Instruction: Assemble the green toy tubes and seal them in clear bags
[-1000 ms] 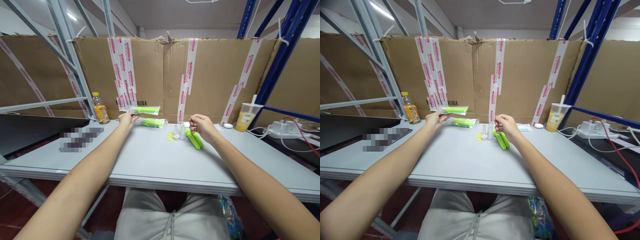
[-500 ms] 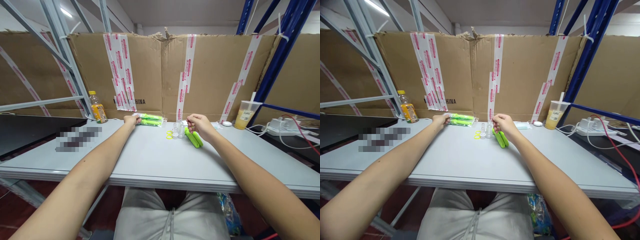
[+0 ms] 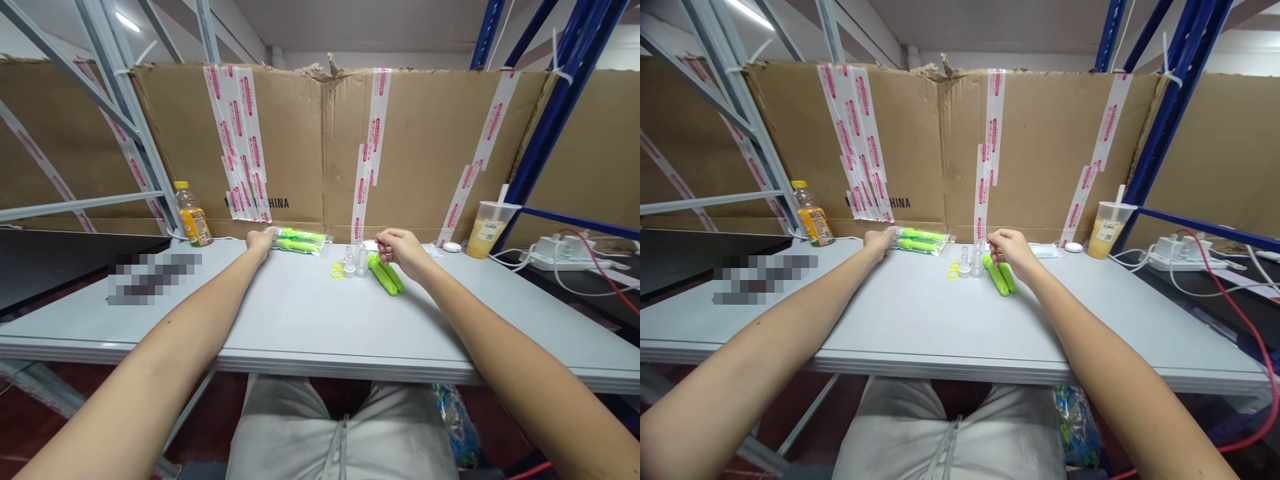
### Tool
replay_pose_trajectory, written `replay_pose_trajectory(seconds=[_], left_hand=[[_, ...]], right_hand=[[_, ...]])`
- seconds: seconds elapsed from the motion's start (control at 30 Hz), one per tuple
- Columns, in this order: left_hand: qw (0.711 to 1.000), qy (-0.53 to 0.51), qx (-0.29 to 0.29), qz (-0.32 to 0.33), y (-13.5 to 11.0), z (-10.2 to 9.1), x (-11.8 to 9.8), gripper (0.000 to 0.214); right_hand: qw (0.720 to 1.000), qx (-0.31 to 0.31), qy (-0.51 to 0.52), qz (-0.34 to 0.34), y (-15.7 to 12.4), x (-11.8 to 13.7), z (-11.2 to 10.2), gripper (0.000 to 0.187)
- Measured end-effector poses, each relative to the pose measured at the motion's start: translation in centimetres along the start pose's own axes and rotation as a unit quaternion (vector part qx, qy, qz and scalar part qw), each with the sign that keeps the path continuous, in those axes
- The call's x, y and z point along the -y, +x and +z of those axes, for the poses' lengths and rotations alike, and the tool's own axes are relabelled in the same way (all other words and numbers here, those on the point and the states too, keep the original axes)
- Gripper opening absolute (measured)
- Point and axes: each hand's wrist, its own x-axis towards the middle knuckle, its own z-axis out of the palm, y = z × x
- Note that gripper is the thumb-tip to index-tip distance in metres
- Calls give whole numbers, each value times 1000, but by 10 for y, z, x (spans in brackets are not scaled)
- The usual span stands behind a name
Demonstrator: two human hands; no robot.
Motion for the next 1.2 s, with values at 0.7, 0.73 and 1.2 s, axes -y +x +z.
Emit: replay_pose_trajectory(seconds=[0.7,0.73,1.2], left_hand=[[796,66,269,538,-150,1,-62,14],[793,77,270,540,-150,0,-62,14],[730,216,475,441,-139,-1,-52,14]], right_hand=[[853,2,-507,127,22,-27,-31,30],[848,3,-513,131,22,-28,-31,34],[869,-31,-476,129,20,-32,-31,34]])
